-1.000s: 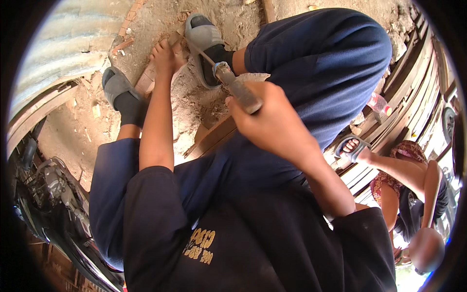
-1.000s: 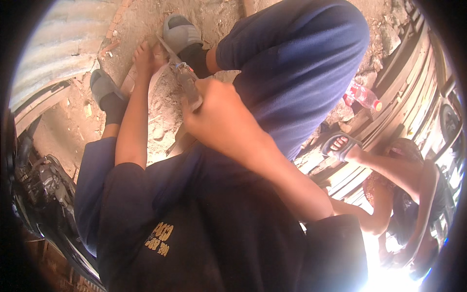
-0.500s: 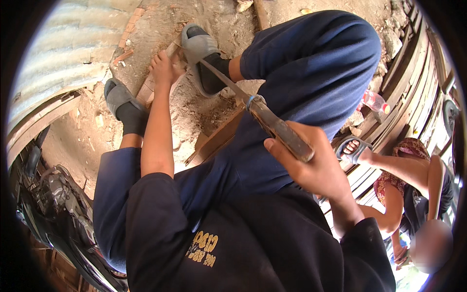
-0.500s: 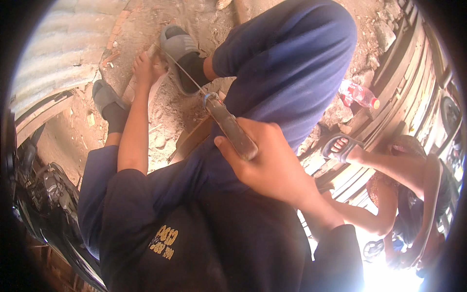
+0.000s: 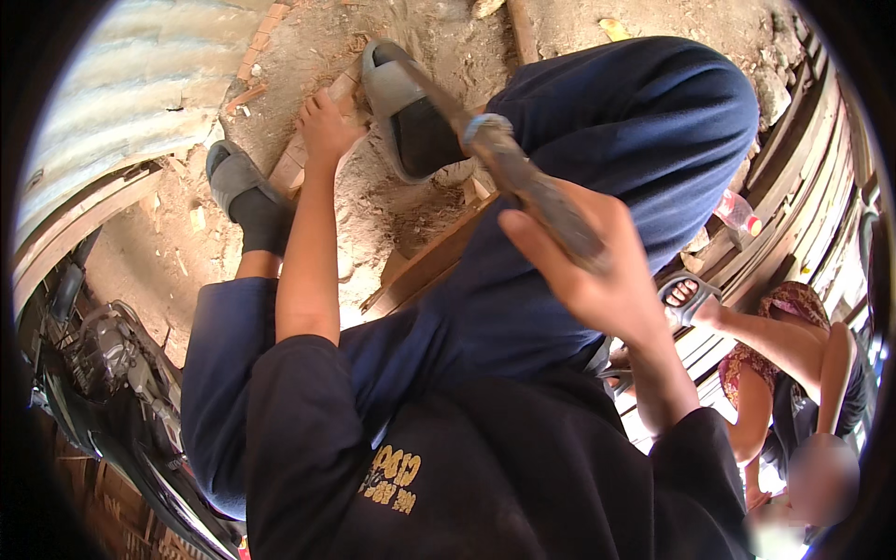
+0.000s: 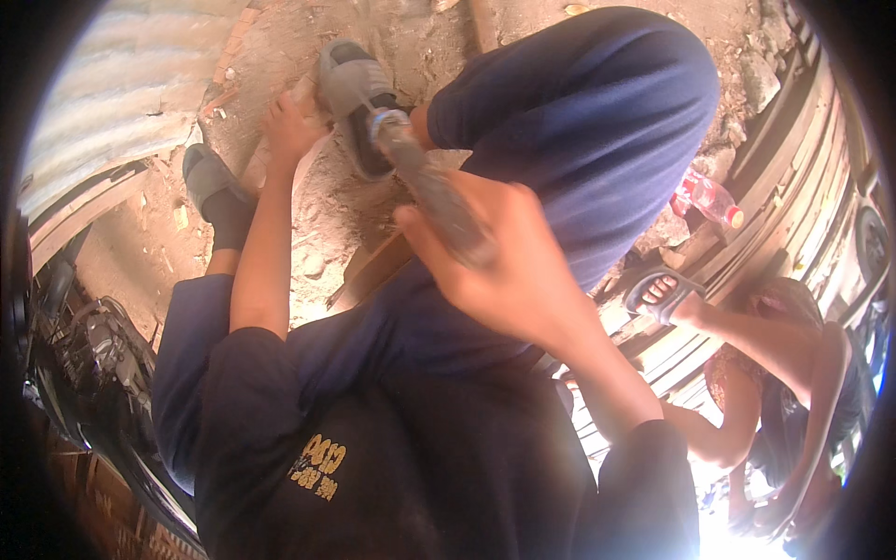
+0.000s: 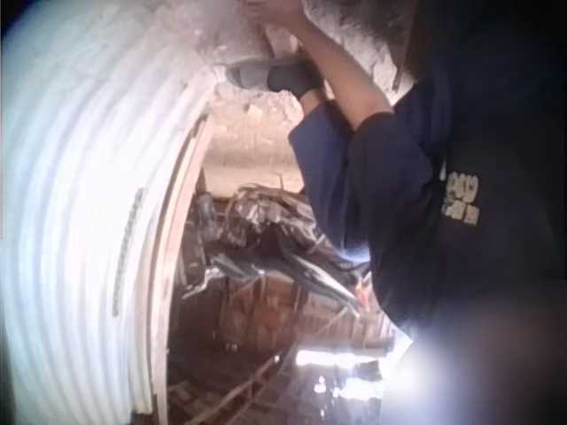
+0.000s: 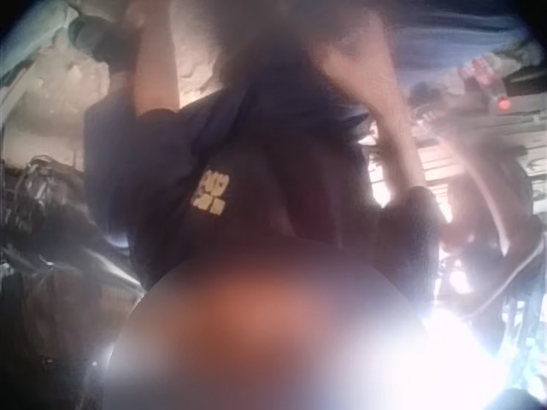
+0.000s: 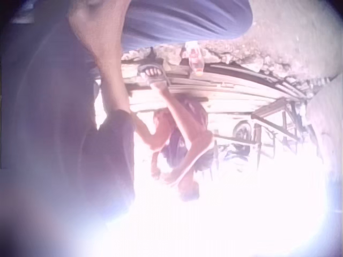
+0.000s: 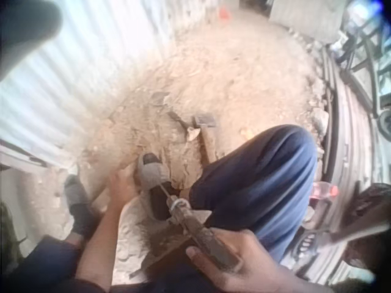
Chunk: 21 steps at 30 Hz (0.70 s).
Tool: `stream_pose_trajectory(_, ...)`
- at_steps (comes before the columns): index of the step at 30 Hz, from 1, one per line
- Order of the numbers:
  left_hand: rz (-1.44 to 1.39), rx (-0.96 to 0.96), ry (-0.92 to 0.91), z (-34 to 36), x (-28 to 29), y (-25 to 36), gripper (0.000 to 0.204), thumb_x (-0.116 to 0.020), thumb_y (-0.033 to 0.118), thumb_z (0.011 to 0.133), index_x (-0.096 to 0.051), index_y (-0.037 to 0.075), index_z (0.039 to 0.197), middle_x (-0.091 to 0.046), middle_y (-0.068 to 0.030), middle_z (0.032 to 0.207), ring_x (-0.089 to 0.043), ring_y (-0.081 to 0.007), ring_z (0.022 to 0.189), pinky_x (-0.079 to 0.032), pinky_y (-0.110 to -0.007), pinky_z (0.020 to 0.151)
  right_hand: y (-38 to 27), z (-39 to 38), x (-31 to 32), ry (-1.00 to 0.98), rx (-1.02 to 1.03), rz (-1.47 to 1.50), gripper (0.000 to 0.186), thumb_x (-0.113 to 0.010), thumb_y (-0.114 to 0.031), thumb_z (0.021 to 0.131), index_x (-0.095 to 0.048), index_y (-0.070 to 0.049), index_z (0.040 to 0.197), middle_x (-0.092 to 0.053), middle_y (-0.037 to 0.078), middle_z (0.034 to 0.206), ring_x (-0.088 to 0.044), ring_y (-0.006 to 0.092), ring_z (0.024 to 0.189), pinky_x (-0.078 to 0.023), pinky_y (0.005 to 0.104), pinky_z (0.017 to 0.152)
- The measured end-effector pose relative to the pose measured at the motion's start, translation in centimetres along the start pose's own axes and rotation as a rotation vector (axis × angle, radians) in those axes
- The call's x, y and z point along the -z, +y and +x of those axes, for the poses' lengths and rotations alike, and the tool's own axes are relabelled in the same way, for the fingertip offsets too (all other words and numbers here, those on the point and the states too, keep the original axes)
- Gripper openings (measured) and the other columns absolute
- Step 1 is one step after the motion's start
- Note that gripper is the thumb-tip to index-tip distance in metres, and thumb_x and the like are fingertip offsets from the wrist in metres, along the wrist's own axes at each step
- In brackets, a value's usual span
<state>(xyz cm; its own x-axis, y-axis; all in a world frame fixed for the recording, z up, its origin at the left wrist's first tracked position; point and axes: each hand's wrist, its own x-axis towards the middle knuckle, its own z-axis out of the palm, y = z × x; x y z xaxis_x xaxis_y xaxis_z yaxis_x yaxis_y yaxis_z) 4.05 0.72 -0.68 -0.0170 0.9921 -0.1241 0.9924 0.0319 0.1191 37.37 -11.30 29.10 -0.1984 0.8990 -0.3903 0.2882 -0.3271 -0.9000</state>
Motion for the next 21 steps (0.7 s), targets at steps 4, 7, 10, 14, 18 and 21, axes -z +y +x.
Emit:
stream_pose_trajectory(4,-0.026,-0.032,0.069,0.0,-0.5,-0.2,0.100,-0.090,0.041,0.057,-0.038,0.005,0.135,-0.052,-0.0214,0.128,-0.048,-0.0414,0.122,-0.038,-0.053,0.103,3.3,5.1,-5.1,-0.049,0.001,0.006,0.026,-0.066,-0.020,0.095,-0.059,0.003,0.084,-0.051,0.005,0.063,-0.041,0.0084,0.062,-0.038,0.0323,0.055)
stream_pose_trajectory(7,0.026,-0.058,0.126,0.1,-1.5,-1.4,0.098,-0.088,0.045,0.057,-0.040,0.005,0.132,-0.054,-0.0196,0.124,-0.051,-0.0399,0.118,-0.039,-0.052,0.100,4.5,7.6,-7.9,-0.032,0.005,-0.057,0.029,-0.065,-0.019,0.094,-0.056,0.003,0.078,-0.049,0.008,0.058,-0.042,0.0089,0.059,-0.039,0.0347,0.054)
stream_pose_trajectory(10,0.058,-0.050,0.147,0.0,-2.3,-0.8,0.095,-0.088,0.047,0.059,-0.041,0.005,0.129,-0.055,-0.0171,0.121,-0.053,-0.0366,0.114,-0.041,-0.050,0.095,5.0,9.1,-8.6,-0.036,0.011,-0.052,0.029,-0.064,-0.019,0.094,-0.056,0.004,0.077,-0.049,0.010,0.057,-0.043,0.0092,0.058,-0.041,0.0353,0.054)
stream_pose_trajectory(14,0.096,-0.013,0.132,-0.2,-2.2,-0.8,0.093,-0.088,0.047,0.059,-0.041,0.006,0.129,-0.055,-0.0155,0.119,-0.054,-0.0349,0.112,-0.042,-0.050,0.092,4.9,9.7,-8.9,-0.063,-0.016,-0.054,0.028,-0.064,-0.018,0.094,-0.057,0.004,0.078,-0.049,0.008,0.058,-0.042,0.0090,0.058,-0.040,0.0351,0.054)
stream_pose_trajectory(18,0.149,-0.045,0.116,0.3,-1.0,1.2,0.090,-0.087,0.046,0.059,-0.043,0.006,0.126,-0.055,-0.0135,0.116,-0.055,-0.0324,0.109,-0.043,-0.049,0.088,4.5,9.1,-8.6,-0.038,-0.030,-0.037,0.029,-0.063,-0.019,0.094,-0.057,0.004,0.078,-0.050,0.007,0.059,-0.042,0.0095,0.058,-0.040,0.0355,0.055)
stream_pose_trajectory(21,0.145,-0.087,0.172,0.9,-1.2,1.4,0.075,-0.082,0.036,0.064,-0.047,0.004,0.122,-0.056,-0.0143,0.113,-0.056,-0.0324,0.106,-0.043,-0.050,0.083,4.8,8.6,-8.7,-0.061,-0.085,-0.024,0.029,-0.064,-0.019,0.094,-0.057,0.004,0.078,-0.049,0.008,0.059,-0.041,0.0104,0.058,-0.040,0.0363,0.055)
